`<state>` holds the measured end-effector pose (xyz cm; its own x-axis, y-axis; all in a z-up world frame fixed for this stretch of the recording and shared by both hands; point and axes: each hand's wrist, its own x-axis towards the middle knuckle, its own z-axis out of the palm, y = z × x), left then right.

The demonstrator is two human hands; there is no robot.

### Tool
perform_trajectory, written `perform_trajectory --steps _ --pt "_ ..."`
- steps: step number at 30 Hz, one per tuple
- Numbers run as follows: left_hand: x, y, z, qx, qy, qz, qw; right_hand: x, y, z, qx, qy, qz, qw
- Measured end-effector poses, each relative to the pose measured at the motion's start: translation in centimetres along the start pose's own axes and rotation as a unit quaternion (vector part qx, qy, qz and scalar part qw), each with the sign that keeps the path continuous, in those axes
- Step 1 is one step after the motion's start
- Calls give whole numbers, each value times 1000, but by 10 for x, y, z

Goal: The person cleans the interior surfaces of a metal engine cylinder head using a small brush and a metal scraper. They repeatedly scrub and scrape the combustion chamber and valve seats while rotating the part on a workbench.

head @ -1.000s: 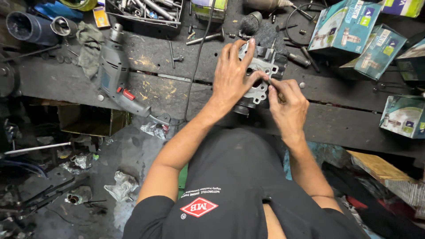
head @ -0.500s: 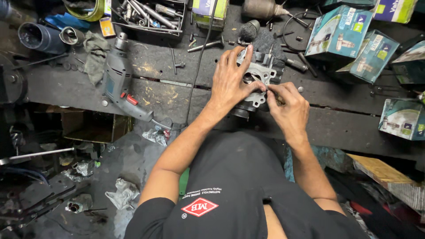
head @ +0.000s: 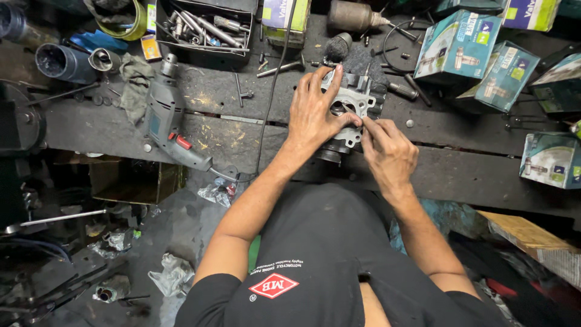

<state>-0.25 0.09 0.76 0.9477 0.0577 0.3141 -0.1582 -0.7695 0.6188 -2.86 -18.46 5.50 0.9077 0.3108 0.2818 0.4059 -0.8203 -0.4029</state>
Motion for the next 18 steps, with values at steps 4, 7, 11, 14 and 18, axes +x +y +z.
perform_trajectory --steps 4,7,11,14,18 --pt "-1 1 0 4 -7 -5 1000 -2 2 2 -29 12 -31 999" --pt "-1 1 1 3 -3 -5 1000 -4 3 1 -36 16 -37 999" --pt "-2 1 2 6 -3 -10 1000 -4 3 2 -33 21 -43 998" --pt "-2 0 3 7 -2 -4 1000 -4 4 2 -28 26 -38 999" --pt "-2 0 3 4 -12 -13 1000 -4 4 2 0 24 -24 999"
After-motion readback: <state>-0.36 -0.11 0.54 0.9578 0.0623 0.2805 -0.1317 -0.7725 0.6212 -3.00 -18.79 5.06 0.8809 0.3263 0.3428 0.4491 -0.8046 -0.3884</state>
